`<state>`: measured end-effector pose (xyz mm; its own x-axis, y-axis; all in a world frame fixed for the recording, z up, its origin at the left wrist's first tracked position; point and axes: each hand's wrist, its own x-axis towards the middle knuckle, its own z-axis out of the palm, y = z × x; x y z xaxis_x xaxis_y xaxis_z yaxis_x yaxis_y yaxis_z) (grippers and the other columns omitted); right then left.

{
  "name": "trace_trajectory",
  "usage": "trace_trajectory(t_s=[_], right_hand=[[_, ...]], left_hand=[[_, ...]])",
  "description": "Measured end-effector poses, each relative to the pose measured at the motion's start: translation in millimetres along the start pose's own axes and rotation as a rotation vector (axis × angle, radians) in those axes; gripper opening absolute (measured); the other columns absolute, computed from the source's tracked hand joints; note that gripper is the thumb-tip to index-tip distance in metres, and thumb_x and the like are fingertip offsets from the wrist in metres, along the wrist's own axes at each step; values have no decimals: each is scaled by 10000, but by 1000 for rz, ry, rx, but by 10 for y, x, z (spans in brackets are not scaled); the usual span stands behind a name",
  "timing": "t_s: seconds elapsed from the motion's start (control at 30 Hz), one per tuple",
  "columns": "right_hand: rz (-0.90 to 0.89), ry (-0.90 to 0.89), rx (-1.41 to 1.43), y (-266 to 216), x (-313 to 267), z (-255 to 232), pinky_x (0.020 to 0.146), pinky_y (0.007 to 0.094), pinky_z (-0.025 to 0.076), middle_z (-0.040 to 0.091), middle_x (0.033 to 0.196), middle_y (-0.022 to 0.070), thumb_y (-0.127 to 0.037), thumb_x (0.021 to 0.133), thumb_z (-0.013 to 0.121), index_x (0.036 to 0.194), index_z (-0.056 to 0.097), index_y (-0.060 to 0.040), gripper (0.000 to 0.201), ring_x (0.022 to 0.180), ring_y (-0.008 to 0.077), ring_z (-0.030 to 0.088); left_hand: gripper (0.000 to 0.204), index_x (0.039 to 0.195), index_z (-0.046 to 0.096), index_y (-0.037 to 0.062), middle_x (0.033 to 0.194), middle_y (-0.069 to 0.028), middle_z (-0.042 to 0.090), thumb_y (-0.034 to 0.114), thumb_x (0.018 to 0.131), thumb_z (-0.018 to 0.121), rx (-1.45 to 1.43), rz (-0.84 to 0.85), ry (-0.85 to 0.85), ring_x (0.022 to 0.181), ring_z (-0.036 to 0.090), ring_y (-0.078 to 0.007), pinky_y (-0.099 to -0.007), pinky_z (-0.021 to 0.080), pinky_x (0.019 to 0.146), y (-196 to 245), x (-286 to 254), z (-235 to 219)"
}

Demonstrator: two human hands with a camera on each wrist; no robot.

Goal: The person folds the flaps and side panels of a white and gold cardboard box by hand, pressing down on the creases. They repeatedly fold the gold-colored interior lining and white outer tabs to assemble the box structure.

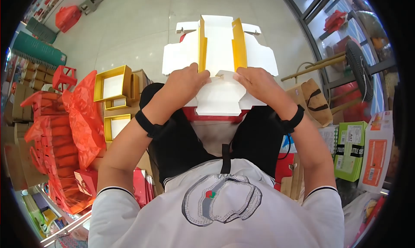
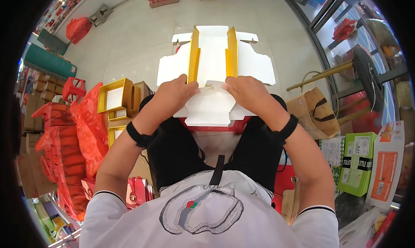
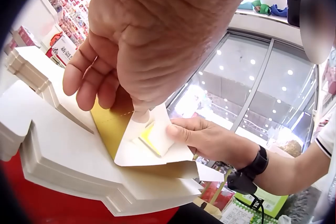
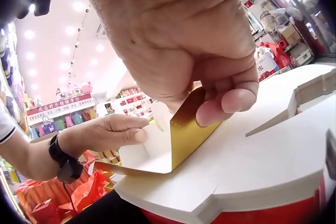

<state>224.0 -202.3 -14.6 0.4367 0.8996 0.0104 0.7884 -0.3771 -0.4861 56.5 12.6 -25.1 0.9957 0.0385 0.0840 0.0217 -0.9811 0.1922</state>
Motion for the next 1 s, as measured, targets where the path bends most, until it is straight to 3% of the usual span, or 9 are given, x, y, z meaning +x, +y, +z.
trace_trajectory(t_s=[0.1, 0.3, 0.4, 0.5, 0.6, 0.9, 1.0], right_hand=[[-6, -12, -25, -19, 12, -15, 782, 511, 540, 706, 863, 214, -354, 1097, 562, 1007, 690, -45, 346, 865, 426, 695], [23, -6, 105, -57, 20, -38, 758, 503, 533, 699, 846, 219, -373, 1091, 578, 972, 684, -34, 374, 833, 429, 684], [42, 12, 139, -66, 12, -55, 744, 496, 527, 693, 837, 221, -376, 1085, 596, 935, 680, -26, 389, 819, 432, 677], [64, 21, 160, -58, 2, -56, 739, 491, 526, 691, 833, 220, -374, 1079, 610, 907, 678, -22, 398, 815, 431, 675], [50, 22, 136, -71, 2, -31, 742, 492, 530, 693, 831, 215, -370, 1076, 615, 907, 687, -25, 391, 817, 423, 678], [-10, -15, -171, -129, -18, 23, 765, 483, 561, 724, 849, 168, -338, 1070, 607, 994, 727, -72, 302, 855, 371, 720], [9, -36, -203, -187, -15, 21, 761, 479, 564, 727, 847, 158, -332, 1062, 614, 989, 731, -76, 291, 853, 360, 725]], left_hand=[[174, 1075, 676, 109, 926, -136, 593, 277, 1031, 670, -48, -80, -77, 918, 676, -318, -464, 548, 763, 49, 3, -78], [82, 989, 712, 112, 1196, -140, 659, 187, 961, 728, 107, 137, 459, 1349, 553, -335, -480, 474, 1055, 13, 19, -17], [54, 989, 715, 99, 1272, -103, 670, 128, 944, 727, -50, 132, 321, 1395, 536, -341, -452, 455, 1104, -48, 54, 109], [65, 1000, 711, 81, 1227, -74, 671, 96, 937, 721, 77, 174, 236, 1371, 551, -333, -449, 443, 1116, -75, 74, 43], [83, 1011, 702, 63, 1186, -91, 664, 92, 935, 718, -22, 249, 192, 1319, 576, -320, -455, 443, 1113, -88, 124, 41], [194, 1115, 683, 56, 1162, -106, 654, 105, 934, 732, -50, 209, 233, 1171, 624, -302, -403, 528, 980, -6, 117, 66], [258, 1174, 688, 75, 1141, -99, 664, 117, 927, 750, -192, 188, 279, 1119, 642, -290, -410, 538, 946, 129, 118, 19]])
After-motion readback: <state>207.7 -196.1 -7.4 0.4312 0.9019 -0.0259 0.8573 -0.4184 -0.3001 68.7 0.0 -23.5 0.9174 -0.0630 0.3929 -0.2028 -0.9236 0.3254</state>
